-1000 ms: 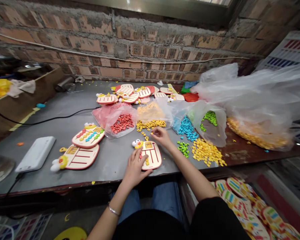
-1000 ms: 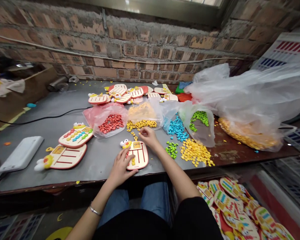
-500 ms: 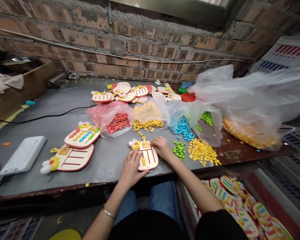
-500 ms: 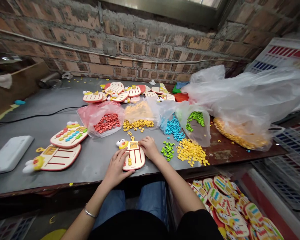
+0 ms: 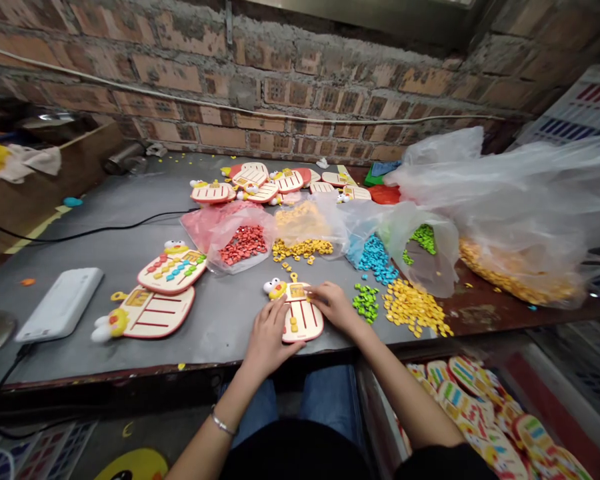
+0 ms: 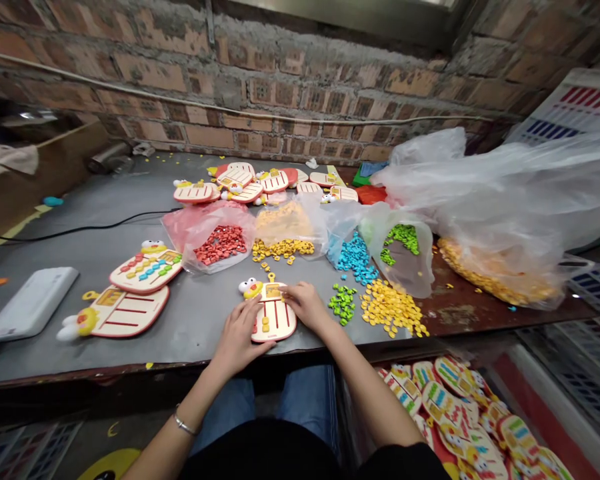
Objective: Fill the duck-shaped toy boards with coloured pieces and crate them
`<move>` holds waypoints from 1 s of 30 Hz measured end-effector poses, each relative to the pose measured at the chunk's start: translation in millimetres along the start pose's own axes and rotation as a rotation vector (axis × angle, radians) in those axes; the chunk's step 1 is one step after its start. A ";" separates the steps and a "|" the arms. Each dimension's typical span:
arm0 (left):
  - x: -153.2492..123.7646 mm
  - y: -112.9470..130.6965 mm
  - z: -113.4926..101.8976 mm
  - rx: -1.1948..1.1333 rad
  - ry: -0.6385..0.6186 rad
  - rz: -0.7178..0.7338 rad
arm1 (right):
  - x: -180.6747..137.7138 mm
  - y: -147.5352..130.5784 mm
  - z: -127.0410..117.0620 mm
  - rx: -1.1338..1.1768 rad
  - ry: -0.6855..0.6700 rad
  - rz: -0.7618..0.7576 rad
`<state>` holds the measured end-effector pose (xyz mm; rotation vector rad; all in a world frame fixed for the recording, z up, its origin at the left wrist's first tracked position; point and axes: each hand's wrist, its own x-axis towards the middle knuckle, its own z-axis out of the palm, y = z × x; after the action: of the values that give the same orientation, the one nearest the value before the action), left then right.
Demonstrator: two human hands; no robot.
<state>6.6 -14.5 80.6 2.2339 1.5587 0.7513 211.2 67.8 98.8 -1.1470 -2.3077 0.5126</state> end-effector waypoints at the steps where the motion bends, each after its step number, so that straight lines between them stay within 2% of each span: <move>1: -0.2 -0.2 0.3 0.000 0.000 0.003 | 0.4 -3.0 3.9 0.061 0.024 0.034; 3: -0.7 -0.6 1.4 0.004 0.003 0.005 | 4.1 -10.1 13.9 0.165 0.056 0.055; 5: -1.4 -1.2 3.3 0.012 0.012 -0.001 | 9.3 -15.7 22.3 0.256 0.055 0.014; 8: -2.0 -1.5 5.8 0.023 0.018 -0.006 | 16.0 -13.5 23.5 0.441 -0.095 -0.021; 10: -1.9 -1.2 6.3 0.038 0.011 -0.001 | 22.1 -5.1 17.3 0.572 -0.216 0.027; 11: -1.7 -0.9 6.2 0.048 0.008 0.004 | 27.0 -0.3 13.6 0.605 -0.215 0.068; 13: -1.2 -0.1 5.5 0.064 0.010 0.018 | 41.8 7.2 8.4 0.553 -0.082 0.131; 15: -1.1 0.4 4.8 0.070 0.019 0.027 | 62.0 10.2 9.7 0.376 0.059 0.119; 18: -1.4 0.2 4.5 0.068 0.026 0.035 | 91.7 9.1 24.3 0.109 0.058 0.085; 21: -2.1 -0.7 5.2 0.063 0.029 0.041 | 105.2 11.5 39.3 0.067 0.027 0.143; 24: -2.5 -1.3 5.8 0.059 0.035 0.042 | 95.7 19.9 35.9 0.177 0.133 0.141; 27: -2.4 -1.1 5.7 0.059 0.039 0.044 | 70.3 26.3 16.8 0.302 0.284 0.125; 30: -2.1 -0.6 5.0 0.059 0.036 0.043 | 43.5 24.9 3.3 0.366 0.309 0.105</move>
<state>8.4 -16.0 75.7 2.3153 1.5737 0.7710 202.3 117.1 94.7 -1.0833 -1.8082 0.7080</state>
